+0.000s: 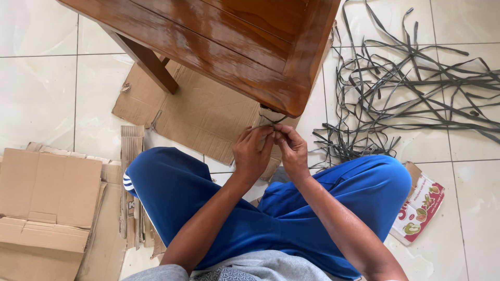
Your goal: The person is polishing a wooden chair with a cloth and then wrapping the legs with cardboard and plastic ties.
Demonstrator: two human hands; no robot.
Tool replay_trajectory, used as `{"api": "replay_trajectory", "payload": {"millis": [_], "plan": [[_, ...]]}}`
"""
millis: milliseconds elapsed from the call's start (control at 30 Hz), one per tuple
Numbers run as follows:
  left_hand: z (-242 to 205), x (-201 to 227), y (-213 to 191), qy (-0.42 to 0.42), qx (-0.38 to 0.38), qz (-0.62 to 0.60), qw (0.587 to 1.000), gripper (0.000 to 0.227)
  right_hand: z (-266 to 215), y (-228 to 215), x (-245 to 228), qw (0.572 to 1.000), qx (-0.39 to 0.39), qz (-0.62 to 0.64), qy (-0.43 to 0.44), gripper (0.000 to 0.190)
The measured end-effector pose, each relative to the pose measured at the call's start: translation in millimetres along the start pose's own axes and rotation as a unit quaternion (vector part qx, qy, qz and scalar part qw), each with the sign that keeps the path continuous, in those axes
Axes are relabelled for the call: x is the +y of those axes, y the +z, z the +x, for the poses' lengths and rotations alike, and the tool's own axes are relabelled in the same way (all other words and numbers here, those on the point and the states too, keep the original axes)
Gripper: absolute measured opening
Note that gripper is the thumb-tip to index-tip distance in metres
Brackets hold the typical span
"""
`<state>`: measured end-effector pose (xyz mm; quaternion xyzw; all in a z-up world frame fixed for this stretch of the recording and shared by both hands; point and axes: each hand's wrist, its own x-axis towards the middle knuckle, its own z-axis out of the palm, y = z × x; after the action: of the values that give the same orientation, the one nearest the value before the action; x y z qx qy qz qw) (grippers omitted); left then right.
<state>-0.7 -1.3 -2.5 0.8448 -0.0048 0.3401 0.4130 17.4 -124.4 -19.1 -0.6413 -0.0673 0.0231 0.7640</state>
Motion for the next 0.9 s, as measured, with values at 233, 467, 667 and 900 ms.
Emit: {"api": "replay_trajectory", "payload": {"millis": [233, 467, 667, 900], "plan": [[7, 8, -9, -0.016, -0.006, -0.034, 0.999, 0.018, 7, -10, 13, 0.998, -0.030, 0.047, 0.023, 0.019], [14, 3, -11, -0.095, -0.025, -0.149, 0.984, 0.017, 9, -9, 12, 0.997, -0.034, 0.063, 0.033, 0.015], [15, -7, -9, -0.148, -0.057, -0.186, 0.970, 0.013, 9, -5, 3, 0.998, -0.026, 0.043, 0.022, 0.013], [18, -9, -6, -0.174, -0.071, -0.217, 0.958, 0.006, 9, -7, -4, 1.000, -0.003, 0.005, 0.009, 0.014]]}}
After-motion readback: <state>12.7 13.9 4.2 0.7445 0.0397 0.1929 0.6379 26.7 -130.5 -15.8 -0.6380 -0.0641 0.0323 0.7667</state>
